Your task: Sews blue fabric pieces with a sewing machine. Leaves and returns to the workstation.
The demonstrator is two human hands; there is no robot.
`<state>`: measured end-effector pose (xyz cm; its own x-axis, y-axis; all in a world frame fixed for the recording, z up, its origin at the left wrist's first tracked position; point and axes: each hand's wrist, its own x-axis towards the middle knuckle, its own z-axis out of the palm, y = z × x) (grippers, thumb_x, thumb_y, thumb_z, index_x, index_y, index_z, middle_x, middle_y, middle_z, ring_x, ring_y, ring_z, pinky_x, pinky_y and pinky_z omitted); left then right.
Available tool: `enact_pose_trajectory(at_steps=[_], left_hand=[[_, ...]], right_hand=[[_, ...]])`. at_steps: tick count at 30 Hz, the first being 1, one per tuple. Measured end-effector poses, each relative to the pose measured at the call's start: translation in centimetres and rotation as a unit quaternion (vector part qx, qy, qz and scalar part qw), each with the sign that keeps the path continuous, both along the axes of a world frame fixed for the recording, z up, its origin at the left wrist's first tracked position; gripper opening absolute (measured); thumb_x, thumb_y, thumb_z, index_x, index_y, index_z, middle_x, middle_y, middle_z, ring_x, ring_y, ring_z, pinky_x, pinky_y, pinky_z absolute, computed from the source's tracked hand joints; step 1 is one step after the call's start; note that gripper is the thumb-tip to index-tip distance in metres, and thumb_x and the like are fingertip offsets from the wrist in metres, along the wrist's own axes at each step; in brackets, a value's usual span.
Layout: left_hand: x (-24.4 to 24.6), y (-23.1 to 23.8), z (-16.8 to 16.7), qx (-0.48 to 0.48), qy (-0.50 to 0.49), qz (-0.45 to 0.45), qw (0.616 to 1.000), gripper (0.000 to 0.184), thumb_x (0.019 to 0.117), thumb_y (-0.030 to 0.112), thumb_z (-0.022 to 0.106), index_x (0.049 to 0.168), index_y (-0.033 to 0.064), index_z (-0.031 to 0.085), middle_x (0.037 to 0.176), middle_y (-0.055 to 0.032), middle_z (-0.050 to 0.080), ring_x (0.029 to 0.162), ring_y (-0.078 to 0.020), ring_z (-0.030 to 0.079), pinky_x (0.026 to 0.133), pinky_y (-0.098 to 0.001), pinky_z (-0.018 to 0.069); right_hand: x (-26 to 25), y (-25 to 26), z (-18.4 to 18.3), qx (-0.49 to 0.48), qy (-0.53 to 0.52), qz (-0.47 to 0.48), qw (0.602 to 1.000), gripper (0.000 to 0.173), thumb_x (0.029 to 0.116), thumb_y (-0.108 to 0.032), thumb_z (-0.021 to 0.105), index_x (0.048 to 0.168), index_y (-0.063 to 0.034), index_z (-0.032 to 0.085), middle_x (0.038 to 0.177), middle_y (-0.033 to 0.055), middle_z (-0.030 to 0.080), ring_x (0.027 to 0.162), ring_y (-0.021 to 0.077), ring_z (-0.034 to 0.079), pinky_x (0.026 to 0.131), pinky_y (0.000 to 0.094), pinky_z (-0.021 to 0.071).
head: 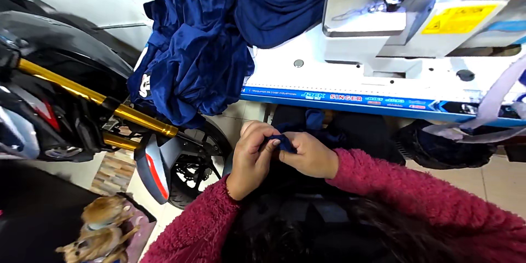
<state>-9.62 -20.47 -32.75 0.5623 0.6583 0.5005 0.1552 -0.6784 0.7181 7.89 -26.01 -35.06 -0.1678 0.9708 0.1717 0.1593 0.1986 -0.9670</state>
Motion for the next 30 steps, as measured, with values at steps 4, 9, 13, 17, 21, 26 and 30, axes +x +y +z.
enact_pose_trajectory(at_steps=[4, 9, 13, 17, 21, 26, 30], left_hand=[[-0.2, 0.2, 0.4, 0.055, 0.013, 0.027, 0.998, 0.010, 0.0991, 0.013, 0.064, 0.100, 0.0060, 0.071, 0.107, -0.0033, 0.070, 0.116, -0.0182, 0.059, 0.106, -0.0396, 0.0420], [0.1, -0.2, -0.2, 0.024, -0.016, 0.025, 0.999, 0.010, 0.0981, 0.012, 0.064, 0.100, 0.0051, 0.072, 0.103, -0.0027, 0.070, 0.112, -0.0167, 0.061, 0.104, -0.0375, 0.0471], [-0.4, 0.3, -0.4, 0.116, 0.004, 0.030, 0.993, 0.011, 0.1000, 0.013, 0.061, 0.101, 0.0054, 0.069, 0.100, -0.0044, 0.068, 0.109, -0.0173, 0.062, 0.107, -0.0424, 0.0434], [-0.5, 0.6, -0.3, 0.202, 0.036, 0.044, 0.978, 0.010, 0.1004, 0.013, 0.062, 0.101, 0.0061, 0.069, 0.101, -0.0066, 0.070, 0.106, -0.0192, 0.064, 0.108, -0.0476, 0.0401], [0.1, 0.2, 0.0, 0.243, 0.049, 0.034, 0.968, 0.010, 0.0996, 0.011, 0.062, 0.102, 0.0054, 0.070, 0.102, -0.0081, 0.071, 0.107, -0.0214, 0.065, 0.108, -0.0488, 0.0397], [-0.2, 0.1, 0.0, 0.252, 0.061, 0.015, 0.966, 0.010, 0.0993, 0.010, 0.062, 0.103, 0.0044, 0.069, 0.104, -0.0094, 0.071, 0.107, -0.0224, 0.065, 0.108, -0.0498, 0.0388], [-0.2, 0.0, 0.1, 0.236, 0.063, 0.011, 0.970, 0.010, 0.0997, 0.010, 0.061, 0.103, 0.0047, 0.069, 0.104, -0.0087, 0.071, 0.106, -0.0212, 0.065, 0.108, -0.0495, 0.0391]], right_hand=[[0.0, -0.5, 0.0, 0.030, -0.006, -0.117, 0.993, 0.006, 0.0832, -0.015, 0.074, 0.081, -0.0087, 0.073, 0.079, -0.0013, 0.069, 0.070, 0.0014, 0.063, 0.061, 0.0190, 0.0510], [-1.0, 0.0, -0.5, 0.133, -0.069, -0.115, 0.982, 0.014, 0.0856, -0.014, 0.067, 0.076, -0.0059, 0.073, 0.075, 0.0034, 0.069, 0.071, 0.0079, 0.065, 0.062, 0.0242, 0.0540], [1.2, -0.5, 1.3, 0.043, -0.153, -0.056, 0.986, 0.047, 0.0878, -0.043, 0.077, 0.116, -0.0058, 0.074, 0.108, 0.0117, 0.069, 0.103, 0.0271, 0.065, 0.090, 0.0500, 0.0538], [3.3, -1.2, 2.8, 0.145, -0.166, -0.153, 0.963, 0.043, 0.0955, -0.051, 0.067, 0.116, -0.0137, 0.077, 0.100, 0.0002, 0.068, 0.091, 0.0101, 0.063, 0.081, 0.0291, 0.0534], [2.2, -1.6, 3.3, 0.131, -0.134, -0.174, 0.967, 0.019, 0.0929, -0.033, 0.071, 0.091, -0.0175, 0.082, 0.084, -0.0069, 0.070, 0.079, -0.0019, 0.063, 0.068, 0.0144, 0.0516], [2.3, -1.5, 4.1, 0.011, -0.059, -0.150, 0.987, 0.010, 0.0917, -0.020, 0.070, 0.089, -0.0151, 0.078, 0.085, -0.0063, 0.068, 0.072, -0.0021, 0.060, 0.061, 0.0134, 0.0491], [3.4, -0.1, 5.8, -0.273, 0.206, 0.007, 0.940, 0.009, 0.0961, -0.006, 0.064, 0.094, -0.0056, 0.073, 0.080, -0.0002, 0.070, 0.072, 0.0033, 0.064, 0.066, 0.0201, 0.0532]])
